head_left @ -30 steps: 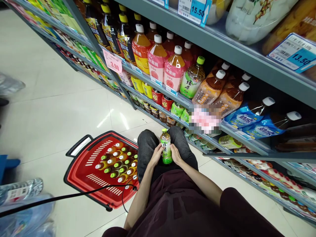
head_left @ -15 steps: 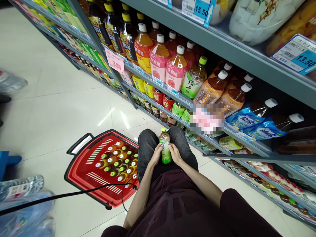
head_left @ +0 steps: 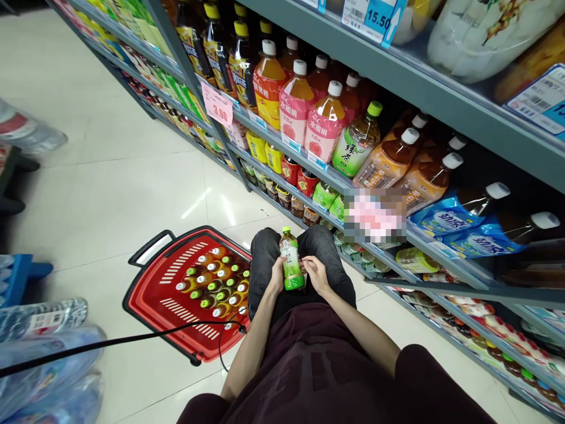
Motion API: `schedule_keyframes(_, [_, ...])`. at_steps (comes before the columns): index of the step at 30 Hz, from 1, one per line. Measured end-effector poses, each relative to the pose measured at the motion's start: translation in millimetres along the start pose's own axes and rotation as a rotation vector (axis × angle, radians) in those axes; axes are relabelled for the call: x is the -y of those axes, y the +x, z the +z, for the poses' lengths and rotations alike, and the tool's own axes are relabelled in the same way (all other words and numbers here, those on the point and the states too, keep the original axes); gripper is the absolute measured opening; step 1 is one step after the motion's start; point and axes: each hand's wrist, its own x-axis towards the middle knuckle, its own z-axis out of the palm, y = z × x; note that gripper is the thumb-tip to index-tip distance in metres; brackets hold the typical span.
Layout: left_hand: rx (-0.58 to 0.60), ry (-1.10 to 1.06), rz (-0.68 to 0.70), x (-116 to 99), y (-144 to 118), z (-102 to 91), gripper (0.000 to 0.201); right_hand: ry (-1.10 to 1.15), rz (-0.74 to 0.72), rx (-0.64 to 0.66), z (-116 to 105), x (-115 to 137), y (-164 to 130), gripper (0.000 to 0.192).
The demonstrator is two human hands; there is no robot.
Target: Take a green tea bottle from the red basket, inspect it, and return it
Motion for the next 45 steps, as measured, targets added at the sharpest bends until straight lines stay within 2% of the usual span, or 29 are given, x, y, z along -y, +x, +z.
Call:
schedule_keyframes(3, [0.035, -0.063, -0.076, -2.9, -3.4, -0.4, 0.059, 0.044, 0.02, -0.003, -1.5, 0.2, 0.9, 0.043])
schedule_keyframes(8, [0.149, -0.159, -0.092, -6.3, -8.5, 0.9, 0.069, 0.04, 0.053, 0.027, -3.6, -1.5, 2.8, 0.042])
schedule_keyframes(12, [0.18, -0.199, -0.043, -11.3, -15.6, 3.8, 0.074, -0.044, 0.049, 0.127, -4.3, -6.2, 2.7, 0.044])
schedule_keyframes(18, [0.207, -0.21, 0.064, -11.2, -19.3, 5.3, 0.095, -0.206, 0.05, 0.318, -7.3, -2.0, 1.2, 0.064])
schedule_keyframes(22, [0.132, -0.189, 0.044, -4.8, -13.2, -0.4, 0.075, -0.125, 0.095, 0.566, -8.9, 10.6, -1.2, 0.059])
schedule_keyframes(24, [0.06, -0.18, 0.032, -1.5, -9.8, -3.4, 0.063, -0.109, 0.07, 0.622, -8.3, 14.4, -3.1, 0.065])
schedule_keyframes(26, [0.003, -0.174, 0.048, 0.9, -7.2, -5.0, 0.055, -0.161, 0.01, 0.604, -6.8, 14.8, -5.0, 0.076])
schedule_keyframes(29, [-0.017, -0.179, 0.092, 2.0, -5.3, -5.2, 0.052, -0.297, -0.057, 0.492, -4.2, 10.5, -7.2, 0.084])
schedule_keyframes(33, [-0.001, -0.234, 0.064, 1.1, -4.8, -3.7, 0.059, -0.352, -0.097, 0.333, -2.2, 1.7, -8.0, 0.071])
schedule_keyframes(39, [0.088, -0.228, -0.059, -0.3, -5.6, -1.4, 0.068, -0.349, -0.13, 0.329, -2.2, -8.5, -8.1, 0.061])
schedule_keyframes(45, [0.074, -0.247, -0.07, -1.7, -6.7, -0.3, 0.069, -0.309, -0.127, 0.344, -1.9, -13.3, -8.1, 0.057])
